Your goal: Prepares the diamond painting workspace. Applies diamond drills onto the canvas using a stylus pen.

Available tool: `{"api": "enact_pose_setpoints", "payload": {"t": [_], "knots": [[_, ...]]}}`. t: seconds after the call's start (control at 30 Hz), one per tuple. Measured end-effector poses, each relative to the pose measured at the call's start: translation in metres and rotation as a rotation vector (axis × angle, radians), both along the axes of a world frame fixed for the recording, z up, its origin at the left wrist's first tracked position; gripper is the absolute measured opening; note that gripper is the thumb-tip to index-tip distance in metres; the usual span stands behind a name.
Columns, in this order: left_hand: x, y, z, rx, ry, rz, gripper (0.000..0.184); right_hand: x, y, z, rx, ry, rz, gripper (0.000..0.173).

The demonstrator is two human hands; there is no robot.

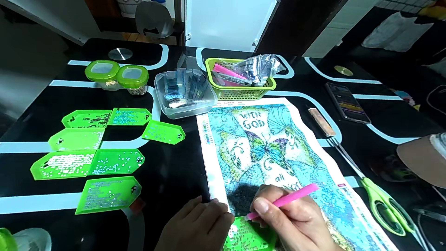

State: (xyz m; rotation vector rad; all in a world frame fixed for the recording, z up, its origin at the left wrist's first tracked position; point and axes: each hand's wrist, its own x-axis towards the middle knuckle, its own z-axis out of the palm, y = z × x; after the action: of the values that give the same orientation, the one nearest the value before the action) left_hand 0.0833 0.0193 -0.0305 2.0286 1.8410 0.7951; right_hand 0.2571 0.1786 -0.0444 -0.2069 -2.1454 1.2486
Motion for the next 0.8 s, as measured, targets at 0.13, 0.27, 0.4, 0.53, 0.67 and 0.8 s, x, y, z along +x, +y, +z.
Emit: {"api": "enact_pose_setpoints", "payload": {"t": [0.13, 0.27, 0.4, 0.53, 0.67, 0.8], "knots": [[-0.0002, -0.0002, -0.0001, 0.007, 0.009, 0.0, 0.04, 0.0003, -0.0006, -0.0034, 0.117, -0.022, 0.02, 0.03], [-0.0003, -0.0003, -0.0008, 0.009, 0.008, 0.001, 0.041, 0.0007, -0.0007, -0.0026, 0.145, -0.029, 0.008, 0.031], [-0.0005, -0.0001, -0.0015, 0.017, 0.01, -0.002, 0.04, 0.0008, -0.0004, -0.0037, 0.18, -0.038, 0.01, 0.03], [-0.0001, 0.0002, -0.0001, 0.008, 0.008, -0.001, 0.039, 0.0008, -0.0008, -0.0034, 0.139, -0.036, 0.008, 0.031], [-0.0002, -0.0001, 0.0003, 0.0, -0.009, -0.004, 0.039, -0.0017, 0.0012, -0.003, -0.132, 0.0, -0.031, 0.028], [-0.0009, 0.0004, 0.0013, -0.017, -0.014, -0.013, 0.039, -0.0074, 0.0038, -0.0063, -0.217, 0.019, -0.093, 0.027]]}}
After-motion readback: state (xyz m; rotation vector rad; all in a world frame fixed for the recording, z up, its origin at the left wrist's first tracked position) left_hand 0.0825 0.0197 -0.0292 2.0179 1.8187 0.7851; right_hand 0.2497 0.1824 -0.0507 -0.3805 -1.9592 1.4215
